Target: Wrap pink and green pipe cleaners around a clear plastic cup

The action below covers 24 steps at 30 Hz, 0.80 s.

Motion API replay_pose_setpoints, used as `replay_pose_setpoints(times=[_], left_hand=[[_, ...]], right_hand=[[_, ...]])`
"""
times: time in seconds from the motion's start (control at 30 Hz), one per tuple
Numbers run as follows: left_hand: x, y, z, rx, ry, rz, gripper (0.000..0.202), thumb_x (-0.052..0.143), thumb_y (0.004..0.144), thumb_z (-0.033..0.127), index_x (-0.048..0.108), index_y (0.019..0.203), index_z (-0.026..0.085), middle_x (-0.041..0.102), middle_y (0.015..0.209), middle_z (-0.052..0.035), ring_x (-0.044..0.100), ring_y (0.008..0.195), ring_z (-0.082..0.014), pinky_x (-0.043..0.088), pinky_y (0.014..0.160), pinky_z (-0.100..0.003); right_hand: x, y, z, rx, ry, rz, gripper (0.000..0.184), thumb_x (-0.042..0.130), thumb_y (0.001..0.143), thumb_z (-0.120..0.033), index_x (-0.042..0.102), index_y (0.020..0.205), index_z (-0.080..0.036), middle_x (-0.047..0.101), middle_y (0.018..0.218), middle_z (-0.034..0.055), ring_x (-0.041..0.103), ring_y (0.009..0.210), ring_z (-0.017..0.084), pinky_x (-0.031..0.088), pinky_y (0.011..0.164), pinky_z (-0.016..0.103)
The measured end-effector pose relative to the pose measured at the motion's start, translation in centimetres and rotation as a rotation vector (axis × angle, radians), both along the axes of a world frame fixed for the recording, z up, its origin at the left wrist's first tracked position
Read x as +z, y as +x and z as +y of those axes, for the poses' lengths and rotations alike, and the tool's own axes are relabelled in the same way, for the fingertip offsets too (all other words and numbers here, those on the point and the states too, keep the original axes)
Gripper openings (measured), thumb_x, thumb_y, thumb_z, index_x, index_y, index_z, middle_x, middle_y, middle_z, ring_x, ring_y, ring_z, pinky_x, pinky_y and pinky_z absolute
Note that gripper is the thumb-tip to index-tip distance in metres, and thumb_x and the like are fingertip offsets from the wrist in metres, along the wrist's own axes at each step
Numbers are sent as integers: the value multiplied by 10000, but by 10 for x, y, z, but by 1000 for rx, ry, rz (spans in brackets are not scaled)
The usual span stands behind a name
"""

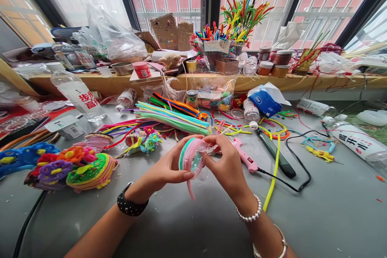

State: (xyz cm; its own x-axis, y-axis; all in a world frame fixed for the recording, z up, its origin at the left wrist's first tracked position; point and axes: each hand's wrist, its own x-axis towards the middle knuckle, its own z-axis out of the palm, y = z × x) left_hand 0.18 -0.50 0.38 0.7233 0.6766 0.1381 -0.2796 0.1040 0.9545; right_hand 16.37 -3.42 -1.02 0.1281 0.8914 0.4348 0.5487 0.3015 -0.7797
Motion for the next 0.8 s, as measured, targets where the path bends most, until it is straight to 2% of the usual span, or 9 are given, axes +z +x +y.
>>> replay_pose_setpoints(times=[0.3, 0.6, 0.8], left_hand=[[-11, -2, 2, -41, 69, 49, 697, 746, 658, 243, 421, 1270, 317, 483, 1291, -54, 551, 1045, -206, 433, 888, -325], [-12, -2, 2, -36, 94, 48, 692, 748, 658, 243, 421, 1263, 318, 474, 1270, -53, 529, 1077, -208, 425, 919, -334], [-9, 0, 1, -27, 72, 46, 685, 747, 651, 246, 434, 1258, 298, 482, 1302, -72, 535, 1097, -239, 440, 911, -350]], right_hand=[[-2, 2, 3, 108, -109, 16, 366, 651, 676, -273, 556, 1026, -225, 585, 1076, 58, 577, 971, 222, 497, 774, 347], [-1, 1, 3, 128, -93, 48, 368, 632, 663, -231, 547, 1021, -228, 561, 1101, 65, 535, 1046, 241, 464, 851, 383], [-2, -1, 2, 111, -56, 93, 332, 629, 700, -249, 550, 1022, -223, 567, 1086, 68, 561, 970, 223, 479, 821, 395]])
